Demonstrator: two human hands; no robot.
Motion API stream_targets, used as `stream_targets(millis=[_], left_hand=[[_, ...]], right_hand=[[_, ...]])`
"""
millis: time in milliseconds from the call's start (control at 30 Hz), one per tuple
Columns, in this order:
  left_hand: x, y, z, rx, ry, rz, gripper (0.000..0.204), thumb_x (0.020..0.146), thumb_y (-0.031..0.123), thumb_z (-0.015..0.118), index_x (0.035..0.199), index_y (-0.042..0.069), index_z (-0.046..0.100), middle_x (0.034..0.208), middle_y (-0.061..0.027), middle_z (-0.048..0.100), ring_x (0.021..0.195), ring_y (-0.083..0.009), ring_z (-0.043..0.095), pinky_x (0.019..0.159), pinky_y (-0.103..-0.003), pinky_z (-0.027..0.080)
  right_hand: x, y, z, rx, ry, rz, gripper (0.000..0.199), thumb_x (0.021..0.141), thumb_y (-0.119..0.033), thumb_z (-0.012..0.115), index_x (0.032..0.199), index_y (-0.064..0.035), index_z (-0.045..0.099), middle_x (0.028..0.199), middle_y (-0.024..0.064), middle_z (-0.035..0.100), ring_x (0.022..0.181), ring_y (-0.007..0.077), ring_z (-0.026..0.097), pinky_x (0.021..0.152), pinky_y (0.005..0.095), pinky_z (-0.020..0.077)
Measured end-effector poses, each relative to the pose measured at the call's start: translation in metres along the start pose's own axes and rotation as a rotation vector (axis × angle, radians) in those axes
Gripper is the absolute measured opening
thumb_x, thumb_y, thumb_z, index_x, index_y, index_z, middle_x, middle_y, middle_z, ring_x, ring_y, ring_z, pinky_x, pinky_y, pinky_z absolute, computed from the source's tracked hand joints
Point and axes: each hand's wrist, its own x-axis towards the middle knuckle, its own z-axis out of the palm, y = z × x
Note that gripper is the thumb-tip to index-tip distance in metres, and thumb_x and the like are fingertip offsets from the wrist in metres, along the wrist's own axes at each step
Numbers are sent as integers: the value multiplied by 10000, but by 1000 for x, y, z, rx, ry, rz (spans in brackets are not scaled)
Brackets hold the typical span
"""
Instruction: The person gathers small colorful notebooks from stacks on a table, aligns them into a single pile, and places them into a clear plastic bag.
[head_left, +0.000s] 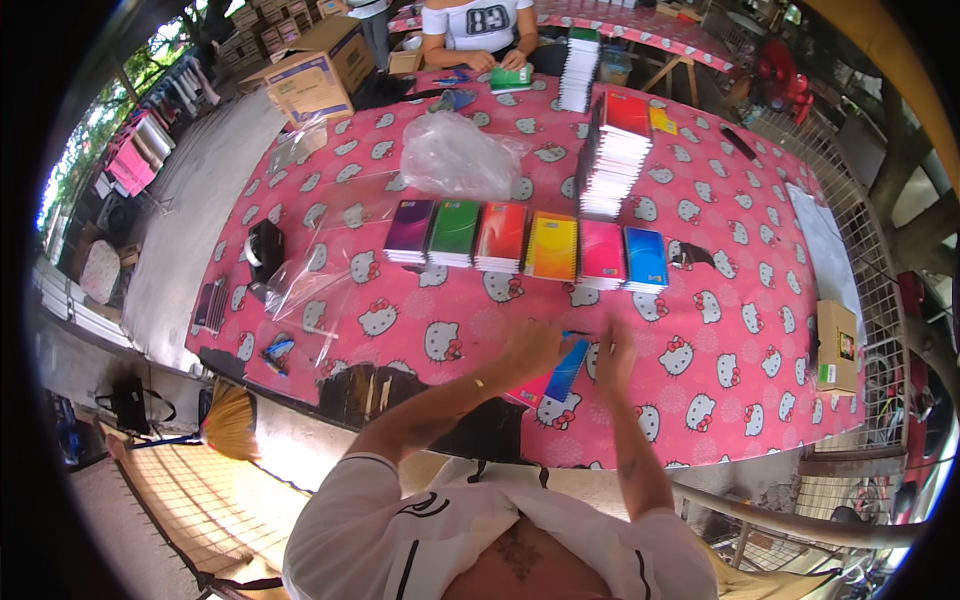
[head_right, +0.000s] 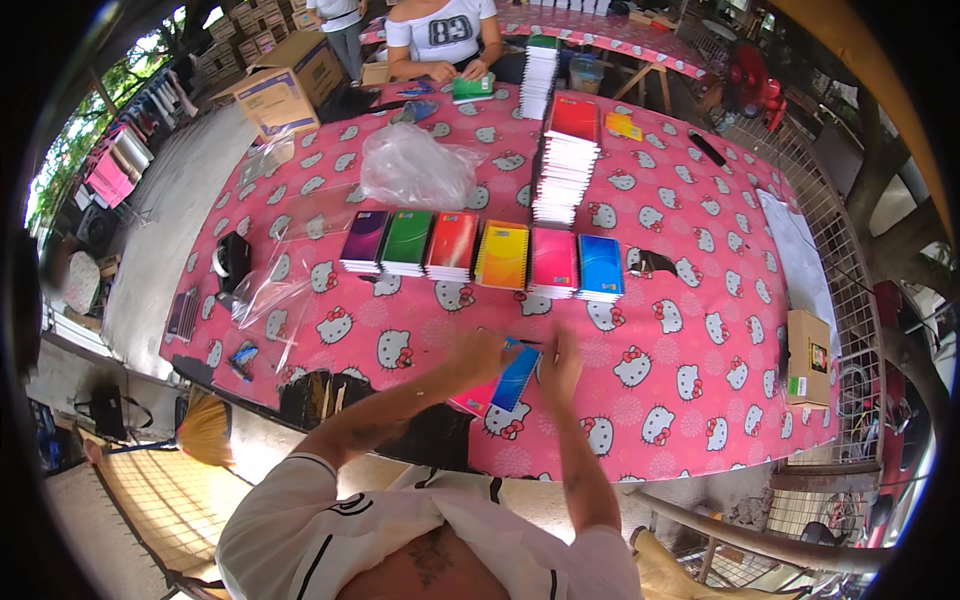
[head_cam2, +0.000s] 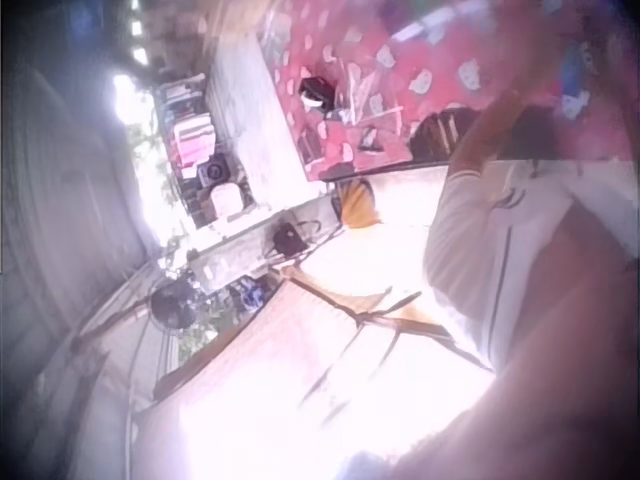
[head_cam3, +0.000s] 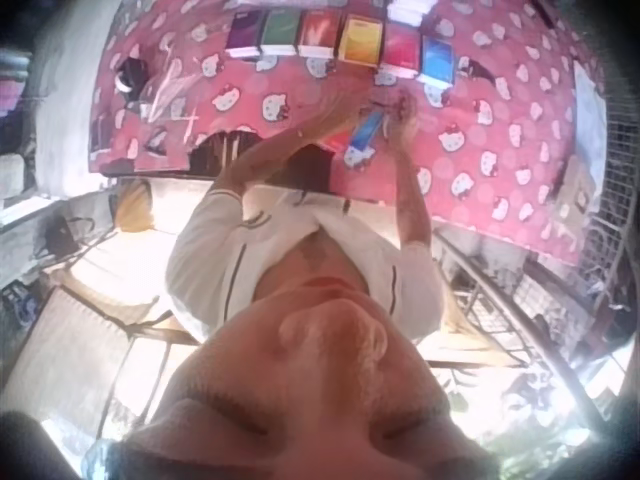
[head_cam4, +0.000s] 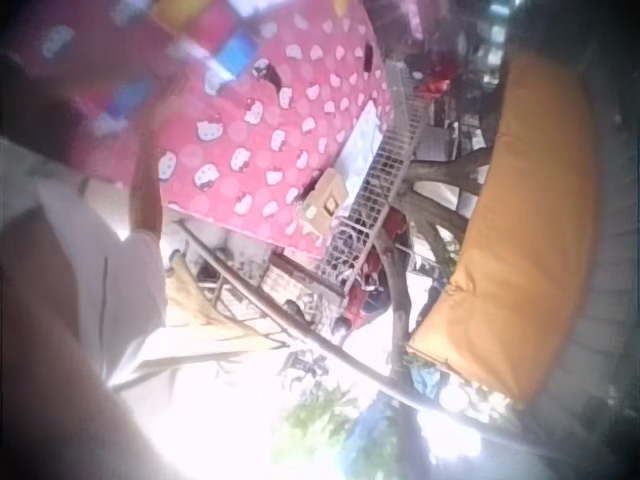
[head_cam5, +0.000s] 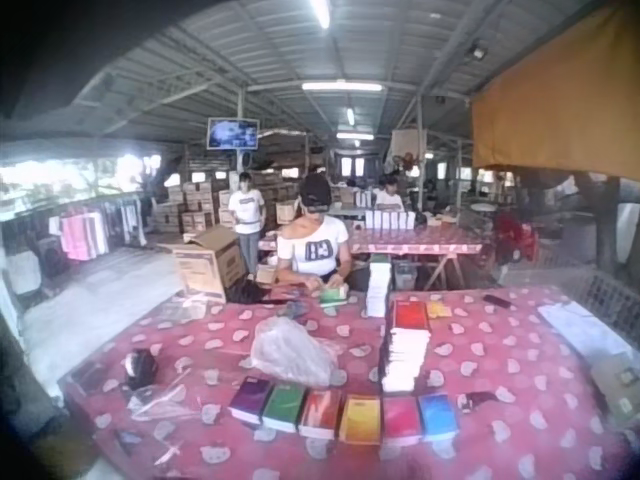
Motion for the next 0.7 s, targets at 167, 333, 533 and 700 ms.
stream_targets(millis=[167,333,533,700], left_hand=[[51,-54,31,-28,422,127,243,874,211,585,1028,33,644,944,-178,699,961,-350,666,881,-461,514],[54,-170,-20,334,531,236,413,830,82,623,1239,28,603,1206,-153,676,1098,-291,665,1035,-425,476],[1,-52,-105,20,372,236,279,858,217,648,1086,56,633,748,-84,620,693,-310,669,634,-484,536],[0,-19,-27,-27,-178,95,338,913,316,593,1118,49,630,890,-152,673,800,-363,674,713,-500,529]], right_hand=[[130,3,24,-545,26,-729,452,899,-66,541,1351,-67,537,1338,173,570,1236,322,547,1043,473,416],[50,-60,30,-726,-287,-672,409,929,-190,542,1326,-97,565,1350,81,579,1240,285,542,1053,456,406],[-64,3,0,-439,-333,-409,370,886,-209,670,1236,-98,633,1207,118,643,1168,297,580,976,452,448],[71,-60,23,-19,7,-376,367,893,-79,643,1259,-55,616,1243,169,624,1087,339,629,849,423,526]])
